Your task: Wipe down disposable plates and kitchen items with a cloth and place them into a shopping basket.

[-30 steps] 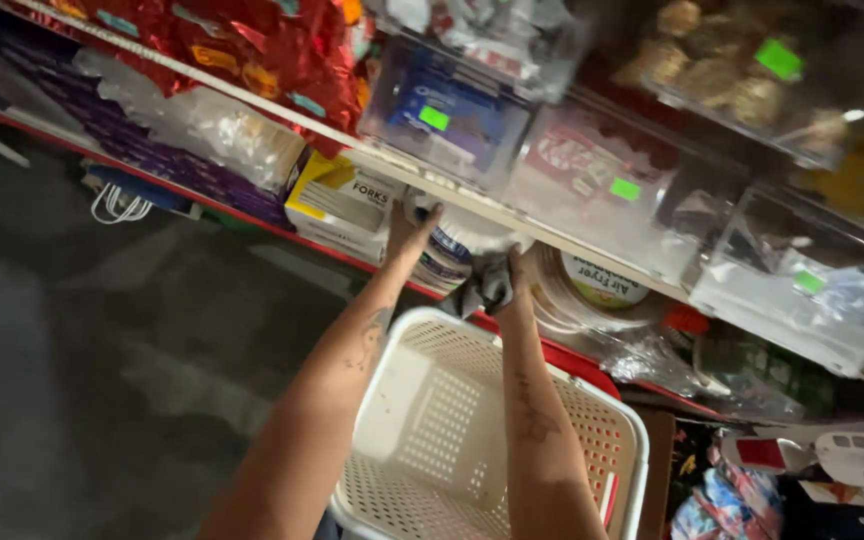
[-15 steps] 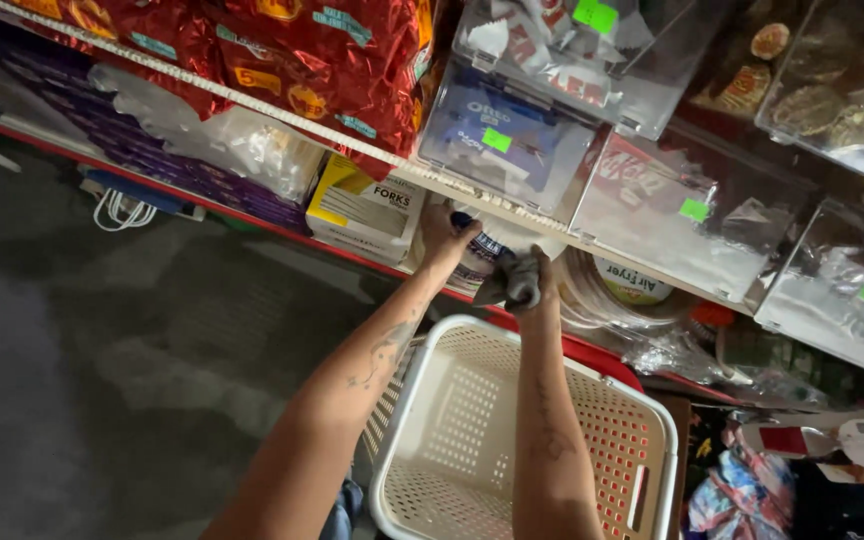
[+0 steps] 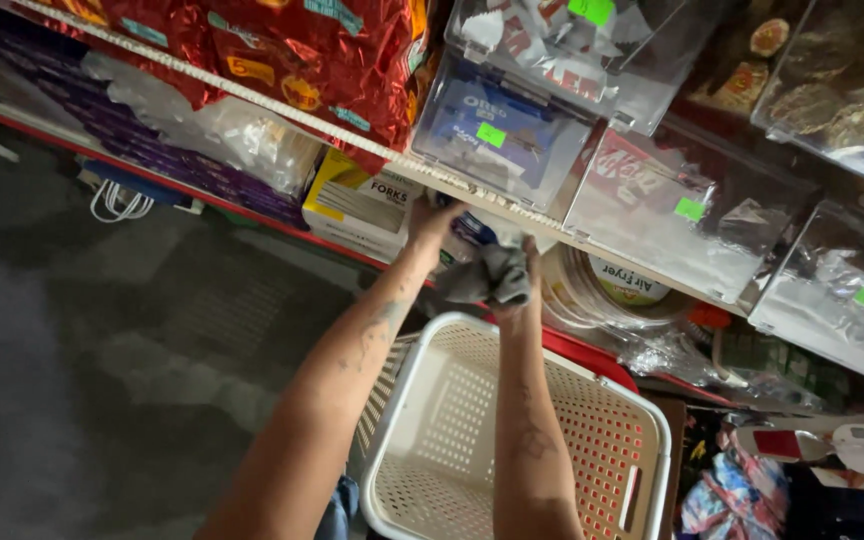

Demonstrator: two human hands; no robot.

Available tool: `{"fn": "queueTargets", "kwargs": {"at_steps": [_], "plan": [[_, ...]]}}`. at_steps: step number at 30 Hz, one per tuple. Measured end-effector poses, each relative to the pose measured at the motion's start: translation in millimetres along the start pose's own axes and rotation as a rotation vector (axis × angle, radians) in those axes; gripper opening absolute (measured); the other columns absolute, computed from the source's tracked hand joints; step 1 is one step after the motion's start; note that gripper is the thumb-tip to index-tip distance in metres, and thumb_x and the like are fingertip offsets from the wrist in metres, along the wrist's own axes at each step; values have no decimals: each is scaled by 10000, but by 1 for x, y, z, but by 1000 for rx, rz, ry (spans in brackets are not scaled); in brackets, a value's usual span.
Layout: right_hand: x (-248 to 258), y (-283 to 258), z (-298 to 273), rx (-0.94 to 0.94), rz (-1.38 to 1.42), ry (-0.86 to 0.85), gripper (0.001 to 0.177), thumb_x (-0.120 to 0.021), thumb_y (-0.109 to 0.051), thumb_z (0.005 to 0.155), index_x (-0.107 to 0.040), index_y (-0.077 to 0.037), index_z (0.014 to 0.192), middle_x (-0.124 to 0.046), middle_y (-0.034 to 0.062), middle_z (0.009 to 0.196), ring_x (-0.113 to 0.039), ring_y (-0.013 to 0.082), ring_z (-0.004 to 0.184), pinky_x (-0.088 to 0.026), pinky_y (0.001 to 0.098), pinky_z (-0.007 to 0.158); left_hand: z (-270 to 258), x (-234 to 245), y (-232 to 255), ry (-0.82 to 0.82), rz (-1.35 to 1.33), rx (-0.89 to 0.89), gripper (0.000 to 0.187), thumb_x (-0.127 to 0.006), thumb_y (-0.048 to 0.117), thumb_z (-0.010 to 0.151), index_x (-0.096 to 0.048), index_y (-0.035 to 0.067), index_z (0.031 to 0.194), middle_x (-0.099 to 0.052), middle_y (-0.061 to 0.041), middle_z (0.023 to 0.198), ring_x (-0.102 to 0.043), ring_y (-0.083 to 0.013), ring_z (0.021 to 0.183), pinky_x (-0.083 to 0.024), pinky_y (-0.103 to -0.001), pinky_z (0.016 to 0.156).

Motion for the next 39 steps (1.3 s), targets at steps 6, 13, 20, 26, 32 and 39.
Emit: {"fn": "queueTargets", "kwargs": {"at_steps": [6,13,20,26,32,39], "plan": [[-19,-16,-106,-18,309,-145,403,-713,-439,928,-672,-111,697,-665,63,662,-658,230,683,-514,365,825,-140,23,87,7,123,-122,957,-849,675,667,-532,142,1396,-676,-166,1293,-631,-345,1222,-472,-500,1046],[99,6,-238,-56,234,87,656,-698,-579,889,-678,-17,1227,-712,241,1149,-683,340,1105,-435,516,1085,-337,56,94,-87,-222,52,860,-926,192,659,-390,24,1310,-592,-256,1309,-588,-336,1225,-462,-485,1051],[171,-15,-398,278,-727,138,920,-655,-306,668,-436,52,1487,-591,281,1227,-561,381,1094,-430,488,953,-449,52,-101,-340,-515,694,418,-713,57,815,-632,-33,1215,-688,-125,1182,-648,-208,1021,-491,-286,827],[206,35,-340,139,-1344,352,945,-889,-555,726,-411,-78,1387,-705,263,1105,-638,463,1147,-467,582,985,-417,3,-241,-164,-236,784,1251,-690,723,880,110,82,1598,-26,-394,1594,-244,-596,1433,-54,-740,1139],[176,95,-239,-7,-1859,600,966,-784,-700,711,-356,-133,1367,-745,213,1152,-717,405,1104,-561,502,959,-363,-4,-397,51,-841,832,982,-427,756,937,-45,170,1627,-197,-252,1635,-260,-467,1478,-174,-632,1206],[225,173,-215,-165,-1767,238,449,-577,-389,950,-397,-281,1347,-752,151,1055,-714,422,1086,-548,561,937,-309,17,-452,567,-1241,793,979,-532,625,844,-160,151,1616,-71,-229,1638,-200,-489,1486,-207,-661,1185]]}}
Point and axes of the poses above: each hand's wrist, its own z-axis towards the middle knuckle, its own x-axis out of the back of the hand, y = z × x, the point moved 6 cm from there along z, towards the middle knuckle
